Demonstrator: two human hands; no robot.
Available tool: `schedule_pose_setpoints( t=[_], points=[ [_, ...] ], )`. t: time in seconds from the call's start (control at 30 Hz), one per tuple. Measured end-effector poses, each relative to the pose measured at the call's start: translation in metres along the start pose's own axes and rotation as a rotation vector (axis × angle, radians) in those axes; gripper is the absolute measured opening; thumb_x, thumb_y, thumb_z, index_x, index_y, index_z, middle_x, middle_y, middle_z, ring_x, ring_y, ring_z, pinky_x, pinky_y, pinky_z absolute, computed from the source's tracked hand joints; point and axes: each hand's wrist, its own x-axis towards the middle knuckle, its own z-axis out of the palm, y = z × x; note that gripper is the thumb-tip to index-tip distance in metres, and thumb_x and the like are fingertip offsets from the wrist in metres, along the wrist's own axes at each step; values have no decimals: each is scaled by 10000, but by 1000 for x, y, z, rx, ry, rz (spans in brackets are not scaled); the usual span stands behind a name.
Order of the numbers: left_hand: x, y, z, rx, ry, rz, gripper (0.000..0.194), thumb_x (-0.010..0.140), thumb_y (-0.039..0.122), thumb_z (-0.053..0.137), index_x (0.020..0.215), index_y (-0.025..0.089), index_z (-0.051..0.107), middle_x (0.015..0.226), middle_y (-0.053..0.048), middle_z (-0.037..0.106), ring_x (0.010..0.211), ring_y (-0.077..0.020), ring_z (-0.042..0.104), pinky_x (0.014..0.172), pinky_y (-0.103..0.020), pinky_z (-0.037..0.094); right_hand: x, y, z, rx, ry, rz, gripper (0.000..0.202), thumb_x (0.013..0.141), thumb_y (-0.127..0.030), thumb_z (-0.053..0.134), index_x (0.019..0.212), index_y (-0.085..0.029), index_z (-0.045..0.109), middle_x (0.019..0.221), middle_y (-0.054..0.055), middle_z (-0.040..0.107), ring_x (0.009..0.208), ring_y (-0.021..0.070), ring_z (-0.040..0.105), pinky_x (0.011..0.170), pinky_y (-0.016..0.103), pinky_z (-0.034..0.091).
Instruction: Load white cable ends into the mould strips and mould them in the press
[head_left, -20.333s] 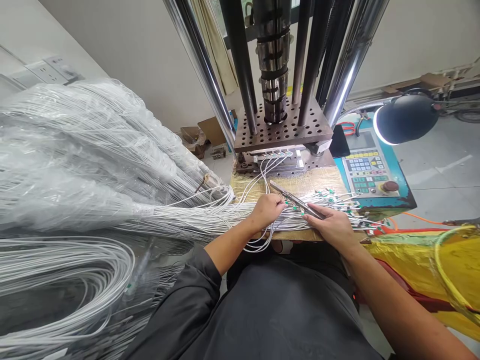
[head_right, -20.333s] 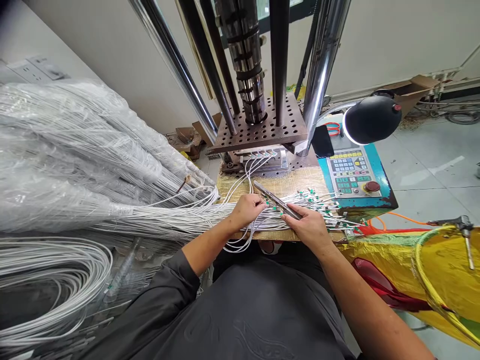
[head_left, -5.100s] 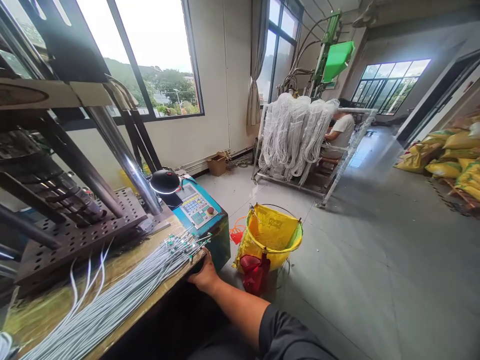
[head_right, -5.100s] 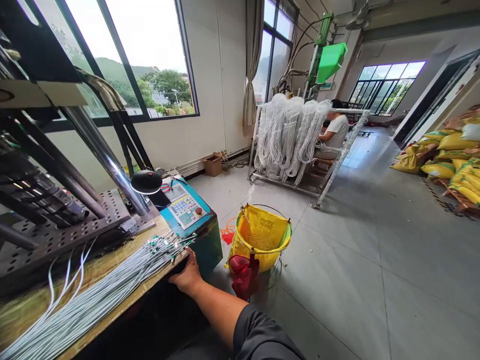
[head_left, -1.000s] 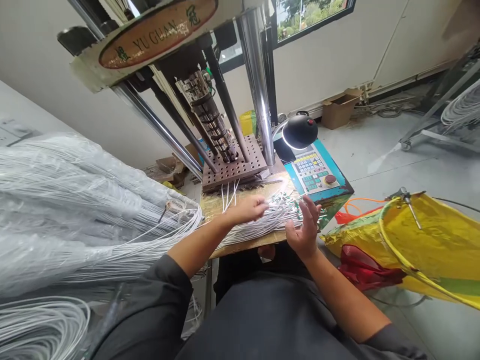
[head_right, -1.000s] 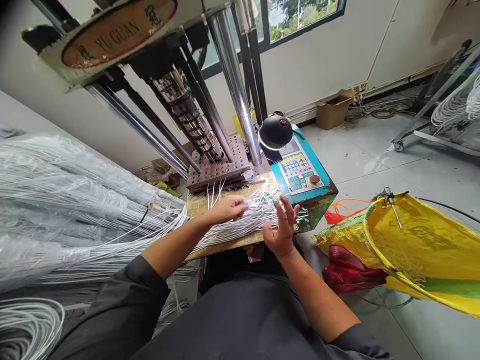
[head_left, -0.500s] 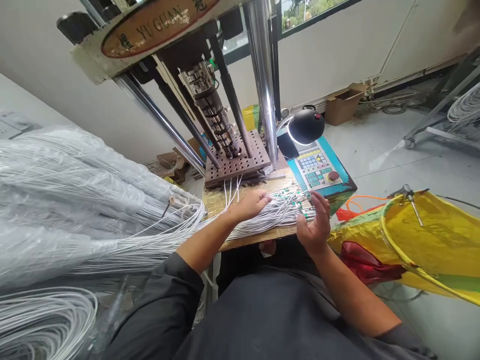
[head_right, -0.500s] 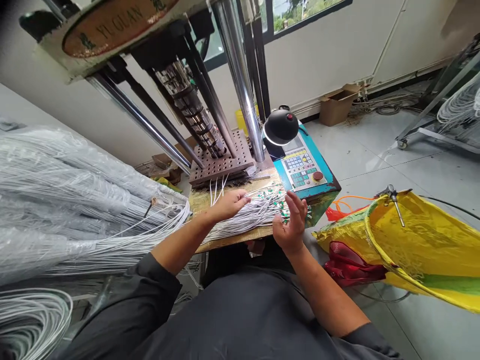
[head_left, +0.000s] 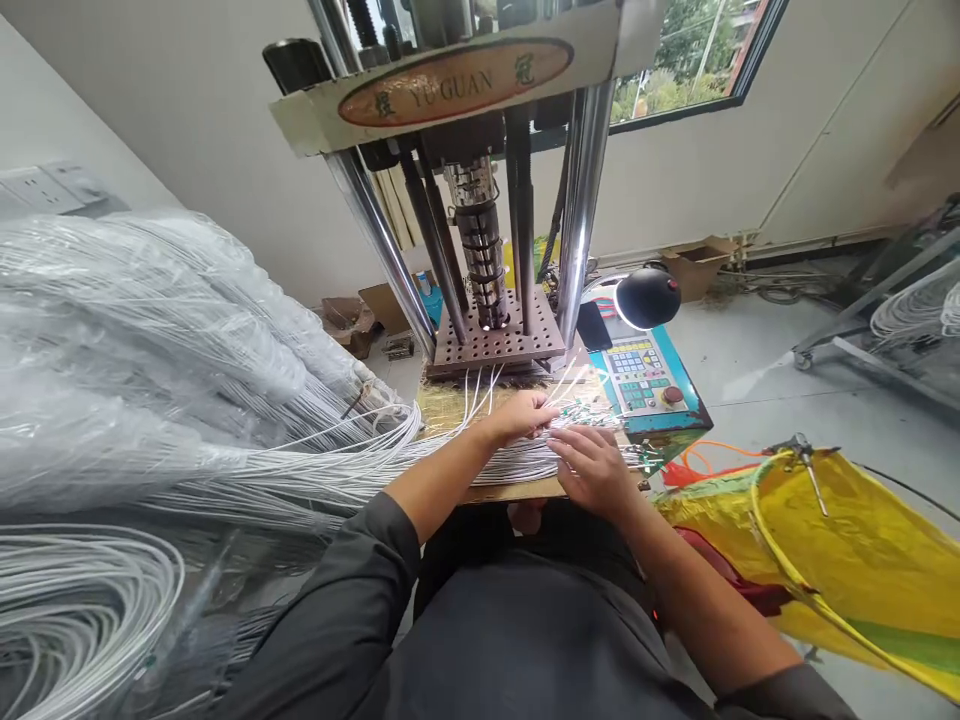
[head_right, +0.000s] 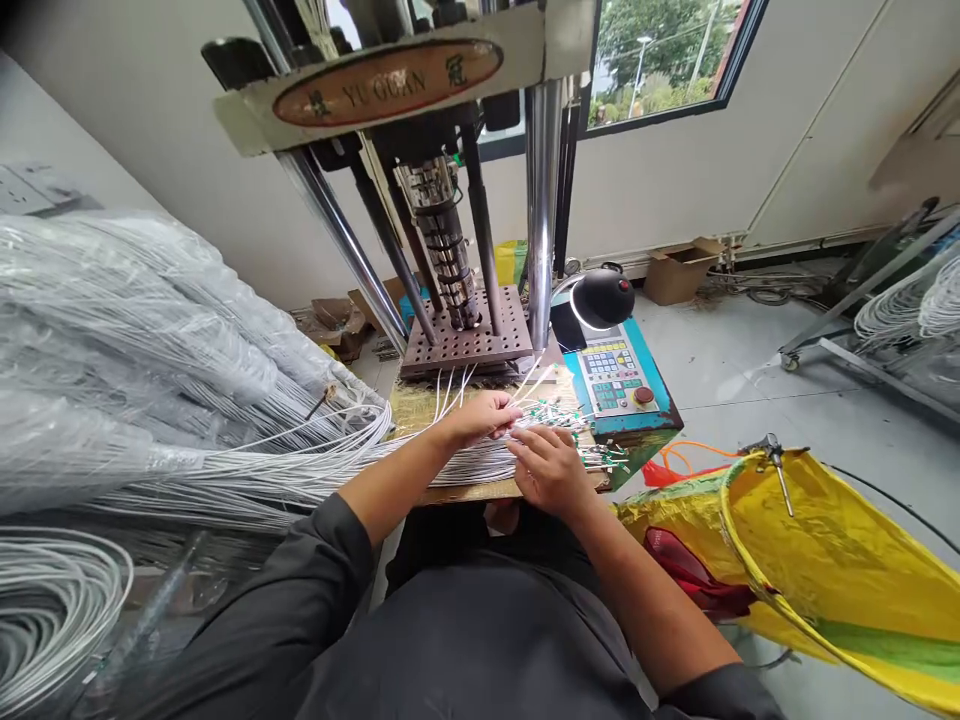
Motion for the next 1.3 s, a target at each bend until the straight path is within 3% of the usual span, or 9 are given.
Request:
schedule_pose_setpoints(
  t=[0.13,0.27,0.33,0.43,0.53,0.67,0.87,1.07,1.3],
  points=[
    [-12,14,-11,-108,-20,21,380,782,416,799,708,145,544,578,50,516,437,-41,451,423,-179,299,13,6,4,-183,-200,100,283,928,-296,625,1184,-228,724,1153,82,769,1148,283,645,993,462,395],
    [-26,35,-29,-216,-326,-3,462,688,483,880,800,112,628,587,19,574,467,-78,518,460,-210,374,19,4,2,-294,-327,181,284,926,-308,613,1168,-206,721,1096,101,774,1004,265,669,916,424,415],
    [-29,38,-35,-284,-313,9,500,648,490,906,810,103,635,585,13,585,439,-69,492,437,-205,331,22,5,2,-279,-343,249,311,922,-264,582,1196,-193,712,1084,114,769,968,259,682,873,407,444],
    [-31,35,-38,-399,-201,43,499,664,484,899,850,103,635,598,22,579,398,-27,396,418,-183,221,28,12,5,-73,-239,372,351,915,-246,527,1208,-183,710,1116,128,760,1001,262,693,895,419,500],
    [-37,29,-38,-455,-334,1,458,689,454,880,876,119,629,566,38,537,398,-19,332,445,-178,208,37,20,11,340,-102,636,367,882,-305,565,1192,-182,718,1096,123,768,946,256,710,876,445,558],
    [-43,27,-40,-399,-449,-13,480,643,474,894,840,135,617,541,43,490,444,-47,348,462,-185,204,51,20,27,790,-90,864,468,798,-391,683,1228,-207,702,1126,104,760,822,225,714,671,369,600],
    [-35,31,-33,-201,-75,-1,478,683,533,846,755,160,556,566,59,469,447,-42,316,443,-197,170,54,3,48,1053,200,1107,1007,704,-348,786,1587,-306,305,1388,125,626,1089,257,704,742,351,628],
    [-44,38,-30,-218,-426,-76,475,711,515,855,877,137,621,584,54,473,486,-49,352,465,-180,198,56,-5,37,1109,354,914,893,709,-327,784,1521,-318,411,1331,90,671,1137,288,686,920,493,602],
    [-38,20,-19,-214,-352,0,475,650,459,897,844,160,583,573,92,414,453,-39,285,453,-207,175,58,0,30,1019,461,754,859,717,-252,720,1520,-312,423,1556,140,495,1366,315,553,1096,558,486]
  ],
)
